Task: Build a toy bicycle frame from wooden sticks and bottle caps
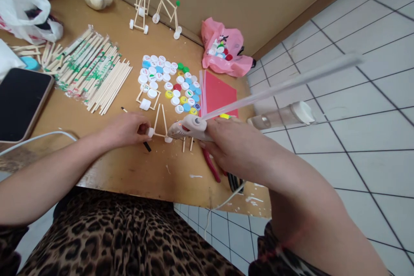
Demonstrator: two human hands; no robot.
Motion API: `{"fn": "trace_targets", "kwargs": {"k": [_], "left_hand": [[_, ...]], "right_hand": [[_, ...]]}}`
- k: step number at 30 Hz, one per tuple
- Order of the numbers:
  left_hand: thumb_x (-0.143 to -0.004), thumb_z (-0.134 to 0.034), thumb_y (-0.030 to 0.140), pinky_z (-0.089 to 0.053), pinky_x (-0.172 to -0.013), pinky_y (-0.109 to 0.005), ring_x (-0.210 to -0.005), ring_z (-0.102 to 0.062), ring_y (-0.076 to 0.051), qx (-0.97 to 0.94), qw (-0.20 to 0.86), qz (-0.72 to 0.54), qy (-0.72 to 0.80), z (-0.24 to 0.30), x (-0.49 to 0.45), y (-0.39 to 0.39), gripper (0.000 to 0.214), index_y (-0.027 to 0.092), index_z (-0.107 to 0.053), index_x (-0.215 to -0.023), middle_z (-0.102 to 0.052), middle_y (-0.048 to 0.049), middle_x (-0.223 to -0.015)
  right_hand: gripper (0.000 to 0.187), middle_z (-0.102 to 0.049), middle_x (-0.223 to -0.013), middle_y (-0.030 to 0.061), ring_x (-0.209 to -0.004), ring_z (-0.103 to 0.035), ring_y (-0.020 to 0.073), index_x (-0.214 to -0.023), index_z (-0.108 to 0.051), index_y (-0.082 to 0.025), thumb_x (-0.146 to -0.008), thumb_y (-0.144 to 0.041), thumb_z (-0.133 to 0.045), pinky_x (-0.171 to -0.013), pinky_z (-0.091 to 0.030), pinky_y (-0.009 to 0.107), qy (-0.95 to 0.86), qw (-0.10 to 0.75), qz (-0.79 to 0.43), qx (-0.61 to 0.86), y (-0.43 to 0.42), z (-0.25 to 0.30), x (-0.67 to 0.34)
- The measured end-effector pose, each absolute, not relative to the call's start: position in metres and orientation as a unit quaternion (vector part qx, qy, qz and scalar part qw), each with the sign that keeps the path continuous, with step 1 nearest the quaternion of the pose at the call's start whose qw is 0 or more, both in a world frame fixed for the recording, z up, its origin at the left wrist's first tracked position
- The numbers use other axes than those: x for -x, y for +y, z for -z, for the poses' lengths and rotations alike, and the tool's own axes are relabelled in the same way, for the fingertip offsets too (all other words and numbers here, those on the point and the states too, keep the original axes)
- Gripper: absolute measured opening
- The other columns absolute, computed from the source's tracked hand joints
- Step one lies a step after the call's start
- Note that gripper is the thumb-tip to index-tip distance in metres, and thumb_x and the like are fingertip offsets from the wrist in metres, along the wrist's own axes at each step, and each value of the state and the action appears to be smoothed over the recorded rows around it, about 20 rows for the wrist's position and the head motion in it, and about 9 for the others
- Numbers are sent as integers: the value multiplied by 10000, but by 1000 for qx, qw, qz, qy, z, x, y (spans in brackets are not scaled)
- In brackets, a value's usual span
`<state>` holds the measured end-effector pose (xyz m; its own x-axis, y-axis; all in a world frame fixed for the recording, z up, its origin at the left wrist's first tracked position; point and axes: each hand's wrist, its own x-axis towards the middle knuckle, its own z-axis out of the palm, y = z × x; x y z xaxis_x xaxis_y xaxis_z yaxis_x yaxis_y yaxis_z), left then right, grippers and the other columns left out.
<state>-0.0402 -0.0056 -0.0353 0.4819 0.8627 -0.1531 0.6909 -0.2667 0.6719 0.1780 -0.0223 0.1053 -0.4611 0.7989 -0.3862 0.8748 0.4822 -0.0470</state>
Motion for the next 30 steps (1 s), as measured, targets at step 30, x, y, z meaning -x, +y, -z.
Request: {"fn": "trace_targets", "kwargs": {"k": [30], "left_hand": [[-743, -630, 253, -374, -589, -277, -657, -556, -167, -792, 350, -103, 490, 32, 39, -6, 124, 171, -669, -826, -666, -33, -755]], "right_hand": [[242, -706, -794, 65, -665, -617, 186, -1040, -643, -186, -905, -215, -444, -605, -379, 284, 798, 285, 131, -515, -9, -122, -155]]}}
